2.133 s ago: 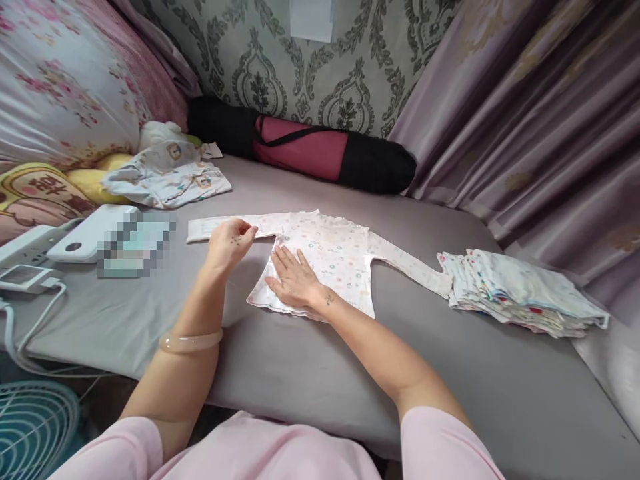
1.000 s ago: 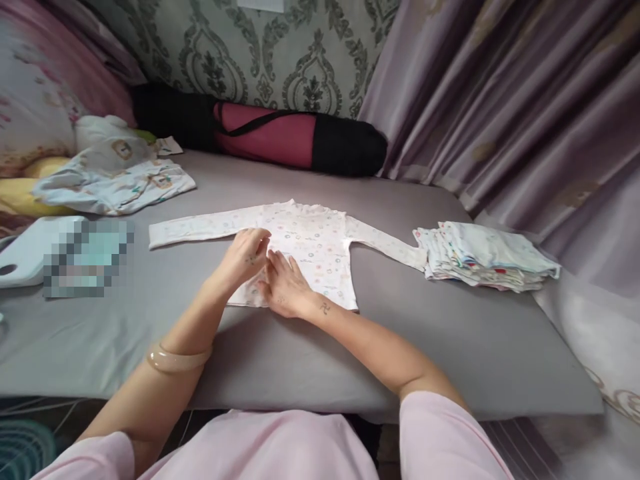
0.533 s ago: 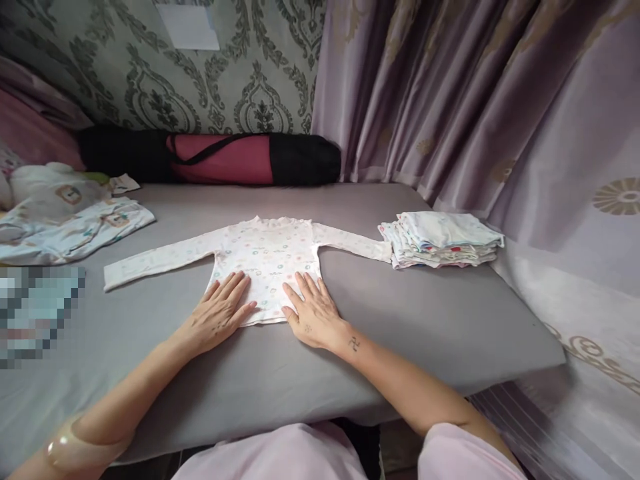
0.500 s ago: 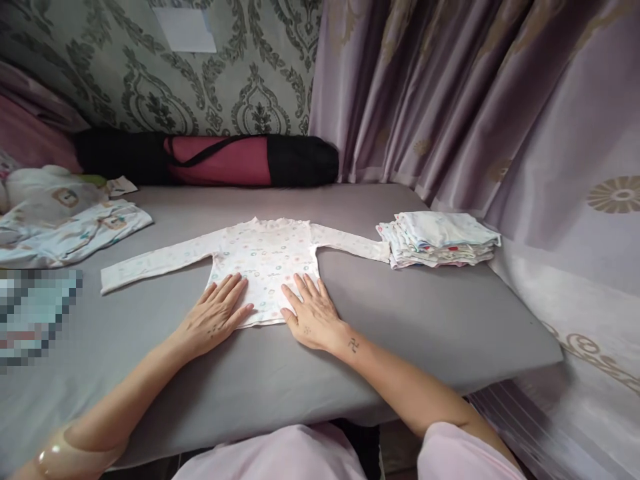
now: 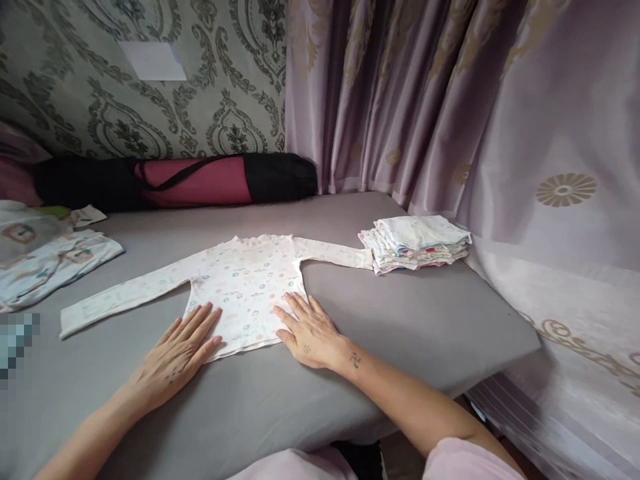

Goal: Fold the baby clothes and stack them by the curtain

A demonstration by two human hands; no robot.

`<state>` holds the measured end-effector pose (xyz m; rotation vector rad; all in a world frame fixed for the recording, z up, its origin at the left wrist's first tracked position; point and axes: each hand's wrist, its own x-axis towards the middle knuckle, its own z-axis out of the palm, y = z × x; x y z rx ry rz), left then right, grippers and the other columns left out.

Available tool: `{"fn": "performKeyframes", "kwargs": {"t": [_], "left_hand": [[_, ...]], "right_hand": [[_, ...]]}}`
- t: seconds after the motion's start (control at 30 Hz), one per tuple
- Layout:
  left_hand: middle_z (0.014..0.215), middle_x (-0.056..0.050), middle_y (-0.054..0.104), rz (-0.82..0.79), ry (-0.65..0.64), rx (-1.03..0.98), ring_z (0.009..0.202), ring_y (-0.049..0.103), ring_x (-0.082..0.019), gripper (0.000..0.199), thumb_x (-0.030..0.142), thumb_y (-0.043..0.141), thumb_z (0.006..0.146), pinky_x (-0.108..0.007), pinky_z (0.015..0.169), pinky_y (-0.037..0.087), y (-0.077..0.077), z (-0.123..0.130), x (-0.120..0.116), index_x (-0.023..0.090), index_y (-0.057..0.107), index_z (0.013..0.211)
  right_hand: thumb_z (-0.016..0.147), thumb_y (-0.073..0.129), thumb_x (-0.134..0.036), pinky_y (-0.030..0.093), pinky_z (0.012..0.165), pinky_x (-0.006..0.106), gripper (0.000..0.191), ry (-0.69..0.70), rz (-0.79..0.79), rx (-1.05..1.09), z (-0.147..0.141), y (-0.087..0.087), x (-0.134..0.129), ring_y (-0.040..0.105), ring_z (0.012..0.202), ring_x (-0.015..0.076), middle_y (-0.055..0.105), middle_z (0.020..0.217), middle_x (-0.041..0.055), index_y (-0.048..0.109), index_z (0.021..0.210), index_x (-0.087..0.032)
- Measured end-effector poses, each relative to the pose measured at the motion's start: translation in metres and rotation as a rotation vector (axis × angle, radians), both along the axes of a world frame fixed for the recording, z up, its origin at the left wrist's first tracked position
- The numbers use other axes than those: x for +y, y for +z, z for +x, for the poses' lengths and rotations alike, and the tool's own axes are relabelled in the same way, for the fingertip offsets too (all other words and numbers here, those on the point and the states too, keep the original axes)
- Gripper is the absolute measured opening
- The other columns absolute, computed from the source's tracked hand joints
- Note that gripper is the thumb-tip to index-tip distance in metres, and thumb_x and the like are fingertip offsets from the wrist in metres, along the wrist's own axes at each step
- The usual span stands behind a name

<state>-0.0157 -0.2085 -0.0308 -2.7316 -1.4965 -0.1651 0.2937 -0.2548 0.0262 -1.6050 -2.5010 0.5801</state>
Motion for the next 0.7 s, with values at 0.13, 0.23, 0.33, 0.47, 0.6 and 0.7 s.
{"fn": "performKeyframes", "kwargs": {"t": [0.13, 0.23, 0.33, 0.47, 0.6, 0.7], "left_hand": [[0.159, -0.004, 0.034, 0.01, -0.017, -0.006, 0.148, 0.03, -0.025, 0.062, 0.05, 0.027, 0.098, -0.046, 0.12, 0.027, -0.01, -0.013, 0.0, 0.026, 0.03, 0.156], [0.157, -0.003, 0.038, 0.041, -0.065, -0.028, 0.148, 0.03, -0.026, 0.061, 0.048, 0.028, 0.097, -0.049, 0.118, 0.029, -0.022, -0.02, 0.004, 0.03, 0.03, 0.155], [0.152, -0.002, 0.046, 0.069, -0.101, -0.049, 0.145, 0.035, -0.029, 0.056, 0.047, 0.034, 0.095, -0.055, 0.116, 0.029, -0.027, -0.024, 0.008, 0.039, 0.039, 0.15], [0.146, -0.003, 0.054, 0.018, -0.097, -0.03, 0.138, 0.044, -0.033, 0.05, 0.049, 0.037, 0.094, -0.06, 0.115, 0.026, -0.013, -0.023, 0.018, 0.041, 0.051, 0.141], [0.13, -0.006, 0.066, -0.049, -0.092, -0.055, 0.124, 0.059, -0.031, 0.048, 0.05, 0.029, 0.098, -0.061, 0.116, 0.022, 0.018, -0.01, 0.034, 0.033, 0.063, 0.126], [0.117, -0.008, 0.072, -0.077, -0.093, -0.119, 0.113, 0.064, -0.031, 0.05, 0.052, 0.028, 0.098, -0.058, 0.111, 0.032, 0.045, 0.011, 0.048, 0.026, 0.065, 0.118]], "right_hand": [[0.105, 0.027, -0.044, 0.009, 0.124, 0.047, 0.056, 0.018, -0.034, 0.044, 0.012, 0.0, -0.002, 0.008, 0.153, 0.0229, 0.015, 0.165, 0.0098, 0.031, 0.156, -0.02], [0.104, 0.031, -0.043, 0.012, 0.124, 0.043, 0.053, 0.086, -0.111, 0.114, 0.025, 0.005, 0.005, 0.011, 0.152, 0.0209, 0.018, 0.164, 0.0068, 0.037, 0.153, -0.023], [0.103, 0.035, -0.04, 0.031, 0.117, 0.035, 0.044, 0.087, -0.161, 0.214, 0.048, 0.015, 0.02, 0.038, 0.143, 0.0192, 0.044, 0.154, 0.0023, 0.058, 0.139, -0.026], [0.101, 0.04, -0.037, 0.049, 0.095, 0.029, 0.038, -0.201, -0.047, 0.226, 0.089, 0.025, 0.051, 0.066, 0.112, 0.0203, 0.07, 0.124, -0.0003, 0.069, 0.122, -0.025], [0.1, 0.038, -0.024, 0.046, 0.096, 0.031, 0.037, -0.583, 0.166, -0.074, 0.126, 0.026, 0.085, 0.063, 0.116, 0.0237, 0.068, 0.125, 0.0086, 0.067, 0.122, -0.02], [0.097, 0.038, -0.015, 0.045, 0.095, 0.033, 0.039, -0.732, 0.105, -0.291, 0.14, 0.023, 0.104, 0.059, 0.121, 0.0258, 0.062, 0.132, 0.014, 0.062, 0.128, -0.019]]}}
